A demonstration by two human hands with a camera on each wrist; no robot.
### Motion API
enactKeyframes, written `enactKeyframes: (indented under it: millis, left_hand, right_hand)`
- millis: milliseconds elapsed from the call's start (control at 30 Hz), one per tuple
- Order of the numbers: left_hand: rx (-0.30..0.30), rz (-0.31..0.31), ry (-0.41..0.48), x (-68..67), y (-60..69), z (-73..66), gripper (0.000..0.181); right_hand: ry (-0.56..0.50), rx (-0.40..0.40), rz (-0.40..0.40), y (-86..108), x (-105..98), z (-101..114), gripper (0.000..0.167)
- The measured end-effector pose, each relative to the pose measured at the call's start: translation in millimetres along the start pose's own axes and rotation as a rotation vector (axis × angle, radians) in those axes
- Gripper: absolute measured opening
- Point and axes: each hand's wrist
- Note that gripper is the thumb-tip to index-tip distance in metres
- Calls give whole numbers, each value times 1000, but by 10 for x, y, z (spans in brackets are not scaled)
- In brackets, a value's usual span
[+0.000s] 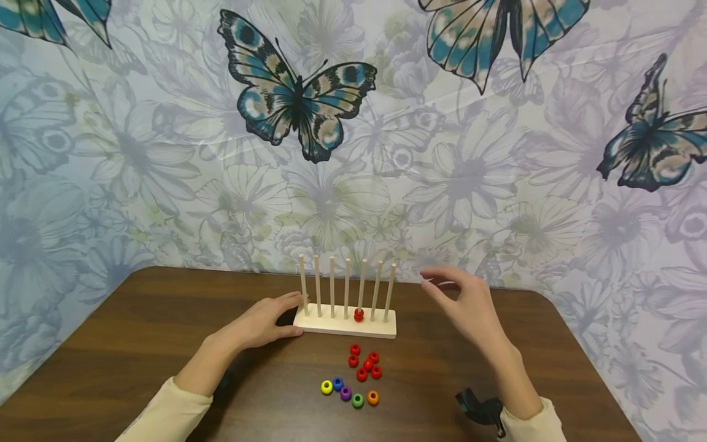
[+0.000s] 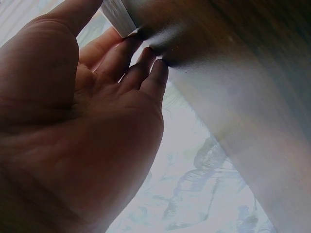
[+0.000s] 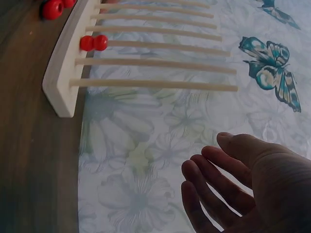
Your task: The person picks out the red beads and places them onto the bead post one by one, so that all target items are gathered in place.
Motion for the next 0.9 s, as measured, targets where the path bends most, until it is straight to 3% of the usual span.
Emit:
enactKeyframes:
  millis: [167,367,633,900]
  left_hand:
    - [11,-4,-10,0,-5,13,66]
    - [27,-4,-6,-3,0,3,66]
    - [18,1,-3,-11,-2,-12,66]
    - [14,-4,-5,-6,7,-5,67]
  right_hand:
    - [-11,-1,11,29,6,-80,18]
    - [-49,68,91,76,138,-156,16]
    - [-205,21,267,113,372,-193,19]
    - [-260,-17,500,157,615,-152,19]
Point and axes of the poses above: each hand's wrist, its own y-axis away from the middle knuckle, its own x-axis out of the palm, z = x × y, and after that the axes turned 3 degrees about z, right-handed
